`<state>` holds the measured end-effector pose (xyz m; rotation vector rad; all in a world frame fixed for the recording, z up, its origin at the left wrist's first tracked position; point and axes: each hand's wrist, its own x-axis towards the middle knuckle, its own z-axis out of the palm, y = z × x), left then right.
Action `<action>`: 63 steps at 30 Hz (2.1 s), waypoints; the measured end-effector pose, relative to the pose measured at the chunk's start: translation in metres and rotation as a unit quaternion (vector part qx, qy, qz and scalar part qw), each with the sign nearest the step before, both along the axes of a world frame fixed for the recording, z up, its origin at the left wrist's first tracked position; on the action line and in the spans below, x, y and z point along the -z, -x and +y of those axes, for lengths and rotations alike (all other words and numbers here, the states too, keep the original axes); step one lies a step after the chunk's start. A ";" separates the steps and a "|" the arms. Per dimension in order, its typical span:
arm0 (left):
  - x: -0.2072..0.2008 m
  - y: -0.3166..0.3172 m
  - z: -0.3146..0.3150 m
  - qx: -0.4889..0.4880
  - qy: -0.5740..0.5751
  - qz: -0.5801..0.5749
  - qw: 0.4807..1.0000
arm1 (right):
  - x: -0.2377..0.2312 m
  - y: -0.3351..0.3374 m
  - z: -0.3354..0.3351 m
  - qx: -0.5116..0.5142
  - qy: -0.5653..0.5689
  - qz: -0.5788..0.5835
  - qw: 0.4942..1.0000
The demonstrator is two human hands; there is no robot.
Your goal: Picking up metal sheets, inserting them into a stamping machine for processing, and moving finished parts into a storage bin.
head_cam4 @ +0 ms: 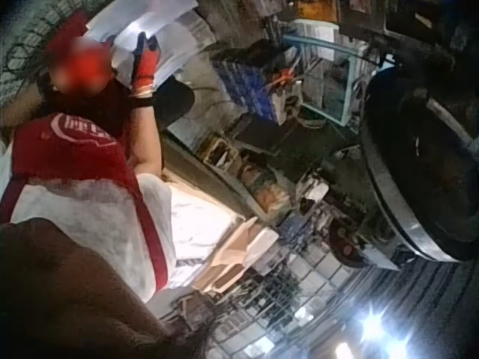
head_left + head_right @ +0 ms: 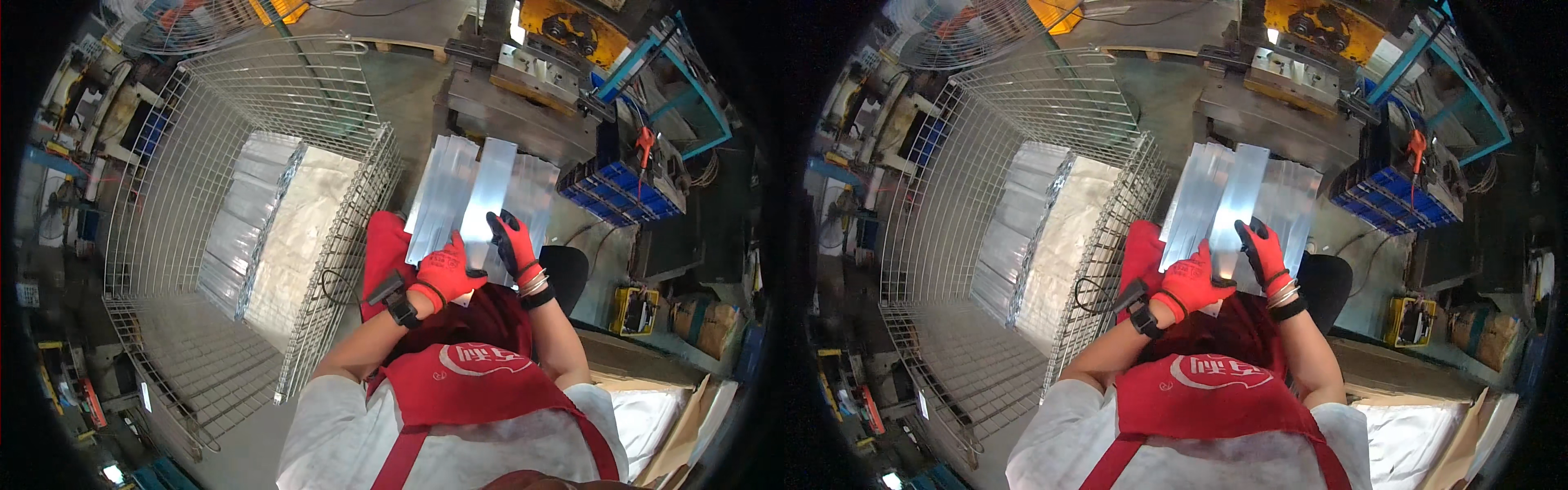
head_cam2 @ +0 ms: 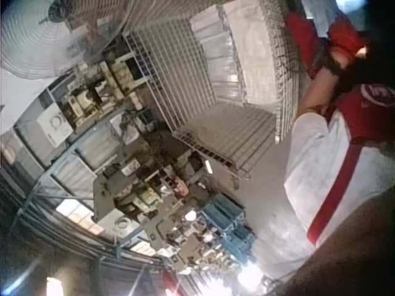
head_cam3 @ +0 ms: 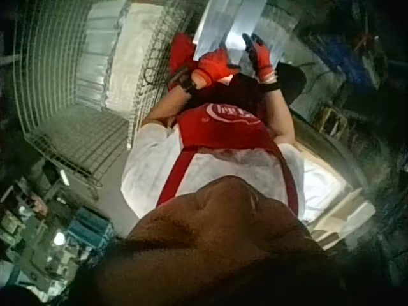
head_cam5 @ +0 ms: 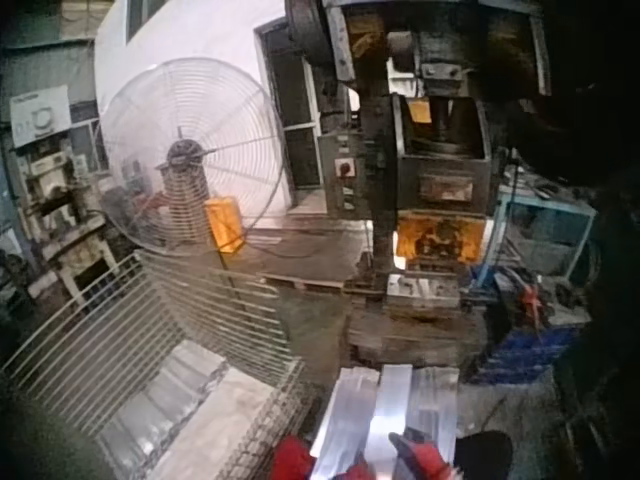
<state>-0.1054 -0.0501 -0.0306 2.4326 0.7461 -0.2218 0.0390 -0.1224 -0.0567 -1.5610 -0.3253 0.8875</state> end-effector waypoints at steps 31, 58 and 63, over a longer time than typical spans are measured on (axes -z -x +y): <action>0.069 -0.070 -0.029 0.181 -0.085 0.092 0.975 | 0.026 -0.028 -0.084 0.087 -0.181 0.032 0.979; -0.037 -0.036 -0.046 0.122 -0.042 -0.099 0.987 | 0.023 -0.051 -0.020 0.064 0.137 -0.275 0.949; -0.056 -0.046 -0.020 0.050 -0.077 -0.352 0.931 | -0.028 -0.068 -0.012 0.133 -0.072 -0.142 0.978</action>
